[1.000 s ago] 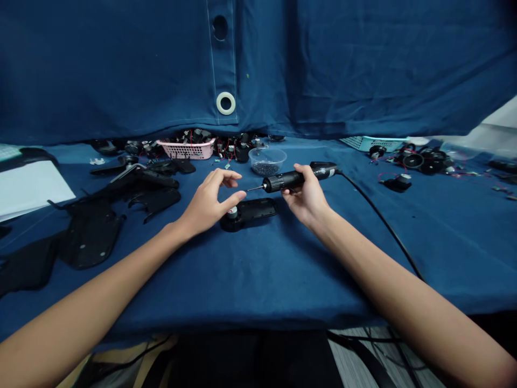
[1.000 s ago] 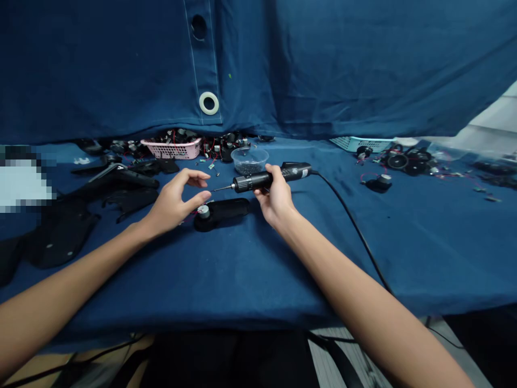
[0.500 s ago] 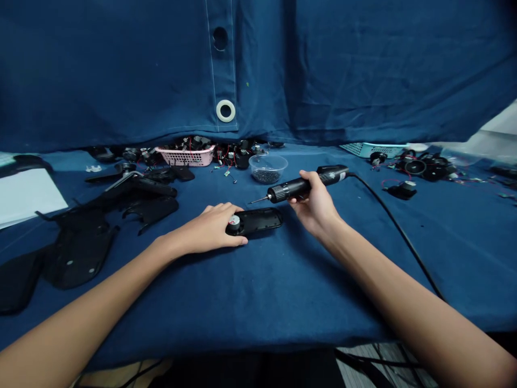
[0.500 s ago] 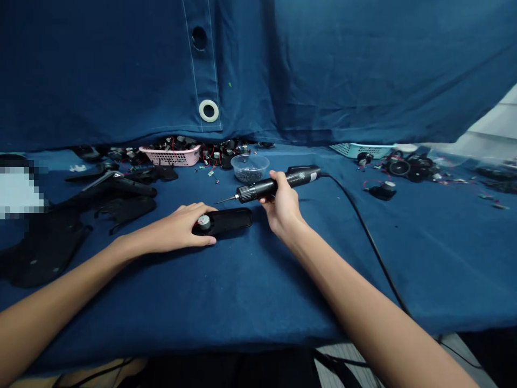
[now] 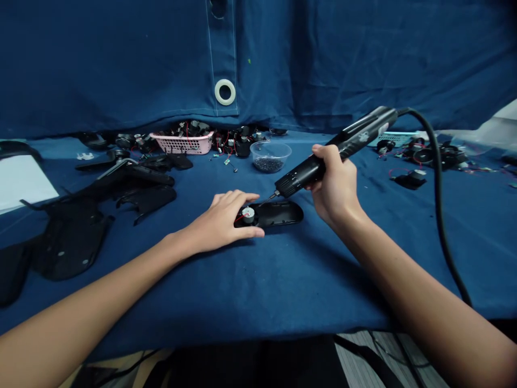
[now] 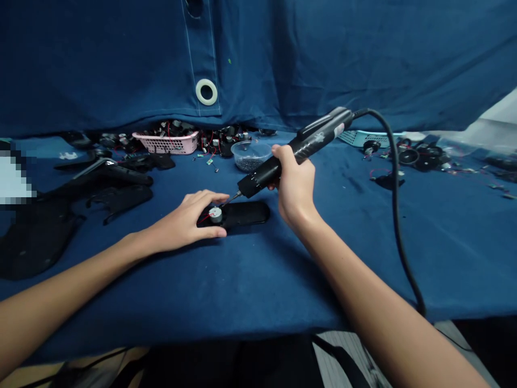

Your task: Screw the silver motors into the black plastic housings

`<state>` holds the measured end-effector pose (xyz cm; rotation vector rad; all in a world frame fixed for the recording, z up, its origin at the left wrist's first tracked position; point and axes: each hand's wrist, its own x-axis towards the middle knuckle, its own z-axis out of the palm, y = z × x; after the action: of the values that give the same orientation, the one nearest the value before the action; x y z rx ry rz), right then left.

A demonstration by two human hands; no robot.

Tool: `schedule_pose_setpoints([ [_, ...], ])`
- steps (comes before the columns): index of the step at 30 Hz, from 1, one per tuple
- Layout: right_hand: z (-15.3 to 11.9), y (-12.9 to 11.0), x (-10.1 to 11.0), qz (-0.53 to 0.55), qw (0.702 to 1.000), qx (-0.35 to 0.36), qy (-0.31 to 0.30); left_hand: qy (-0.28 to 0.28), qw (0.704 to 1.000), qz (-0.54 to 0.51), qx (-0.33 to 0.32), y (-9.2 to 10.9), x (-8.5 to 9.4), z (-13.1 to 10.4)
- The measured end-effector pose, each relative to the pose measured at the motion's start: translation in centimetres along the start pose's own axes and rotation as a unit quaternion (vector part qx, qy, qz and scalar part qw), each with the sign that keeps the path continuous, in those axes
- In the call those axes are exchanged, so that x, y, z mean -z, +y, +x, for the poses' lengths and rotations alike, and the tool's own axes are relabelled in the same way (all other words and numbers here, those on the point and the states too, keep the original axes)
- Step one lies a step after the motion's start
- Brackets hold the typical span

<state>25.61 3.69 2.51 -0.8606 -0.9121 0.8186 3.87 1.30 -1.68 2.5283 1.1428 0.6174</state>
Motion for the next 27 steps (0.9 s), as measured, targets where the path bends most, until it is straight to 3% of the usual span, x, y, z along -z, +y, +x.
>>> schedule_pose_setpoints([
  [5,-0.1,0.1,0.0,0.015,1.000,-0.016,0.003,0.184,0.978,0.065,-0.071,0.9,0.1,-0.1],
  [9,-0.2,0.2,0.0,0.036,0.998,-0.048,-0.002,0.264,0.950,0.122,-0.117,1.0,0.0,-0.2],
  [15,-0.3,0.3,-0.1,0.057,0.994,-0.093,-0.004,0.301,0.935,0.133,-0.132,0.9,-0.3,-0.1],
  [27,-1.5,0.6,-0.9,0.053,0.992,-0.113,0.021,0.358,0.911,0.130,-0.160,1.3,-1.0,-0.2],
])
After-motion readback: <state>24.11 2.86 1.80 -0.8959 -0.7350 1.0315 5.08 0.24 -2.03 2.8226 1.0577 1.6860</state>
